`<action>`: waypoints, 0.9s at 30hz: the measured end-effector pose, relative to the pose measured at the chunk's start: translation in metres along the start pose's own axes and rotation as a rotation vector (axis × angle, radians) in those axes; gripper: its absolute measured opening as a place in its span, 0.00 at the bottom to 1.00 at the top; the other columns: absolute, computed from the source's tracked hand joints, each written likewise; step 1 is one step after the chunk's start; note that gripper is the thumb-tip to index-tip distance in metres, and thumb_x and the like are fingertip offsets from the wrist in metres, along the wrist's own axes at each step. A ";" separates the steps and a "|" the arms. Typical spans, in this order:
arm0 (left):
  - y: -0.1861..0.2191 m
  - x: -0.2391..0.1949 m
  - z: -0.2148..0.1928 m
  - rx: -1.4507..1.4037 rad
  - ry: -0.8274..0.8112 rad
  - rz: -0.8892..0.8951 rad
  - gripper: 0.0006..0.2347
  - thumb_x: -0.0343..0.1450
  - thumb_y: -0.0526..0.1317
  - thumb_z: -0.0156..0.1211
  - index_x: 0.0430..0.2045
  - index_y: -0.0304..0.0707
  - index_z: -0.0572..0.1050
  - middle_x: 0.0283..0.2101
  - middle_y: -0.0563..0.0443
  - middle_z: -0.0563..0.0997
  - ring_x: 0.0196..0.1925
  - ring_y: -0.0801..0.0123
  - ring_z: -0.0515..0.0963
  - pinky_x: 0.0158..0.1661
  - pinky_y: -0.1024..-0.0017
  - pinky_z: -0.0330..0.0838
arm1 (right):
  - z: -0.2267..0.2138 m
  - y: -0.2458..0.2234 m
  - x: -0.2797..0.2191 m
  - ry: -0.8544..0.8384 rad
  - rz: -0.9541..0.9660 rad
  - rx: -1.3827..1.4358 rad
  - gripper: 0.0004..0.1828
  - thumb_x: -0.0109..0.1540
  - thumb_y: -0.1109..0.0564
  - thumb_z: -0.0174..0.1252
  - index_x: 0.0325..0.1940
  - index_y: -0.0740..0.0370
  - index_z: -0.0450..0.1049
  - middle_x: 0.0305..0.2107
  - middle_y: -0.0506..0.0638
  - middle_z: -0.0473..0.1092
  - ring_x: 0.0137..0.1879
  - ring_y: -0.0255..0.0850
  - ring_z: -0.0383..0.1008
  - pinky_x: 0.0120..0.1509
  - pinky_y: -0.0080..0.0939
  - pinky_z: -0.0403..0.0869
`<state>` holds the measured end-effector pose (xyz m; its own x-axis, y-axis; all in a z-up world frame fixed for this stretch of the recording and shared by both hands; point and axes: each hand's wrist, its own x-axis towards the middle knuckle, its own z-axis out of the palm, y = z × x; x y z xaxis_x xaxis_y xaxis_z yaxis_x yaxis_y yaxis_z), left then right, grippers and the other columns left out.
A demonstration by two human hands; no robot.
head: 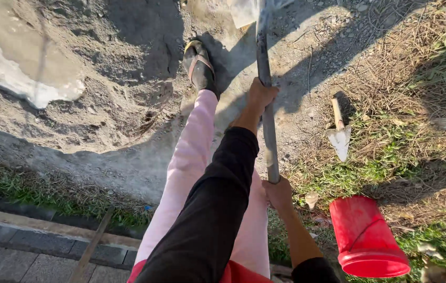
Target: Mixing wet cement on the ground using a shovel
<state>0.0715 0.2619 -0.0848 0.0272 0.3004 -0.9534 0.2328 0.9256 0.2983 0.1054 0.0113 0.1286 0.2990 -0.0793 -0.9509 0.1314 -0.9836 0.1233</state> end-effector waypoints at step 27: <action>0.136 -0.035 -0.239 -0.147 0.243 0.087 0.22 0.66 0.37 0.66 0.51 0.27 0.66 0.31 0.40 0.80 0.31 0.54 0.85 0.34 0.50 0.83 | 0.042 -0.202 -0.088 -0.148 -0.213 -0.069 0.07 0.49 0.60 0.61 0.25 0.67 0.71 0.09 0.60 0.66 0.13 0.46 0.72 0.13 0.44 0.71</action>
<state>-0.1305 0.4320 -0.0003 -0.1967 0.4096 -0.8908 0.0962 0.9122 0.3982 0.0130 0.2103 0.1753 0.1174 0.1006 -0.9880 0.2420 -0.9678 -0.0698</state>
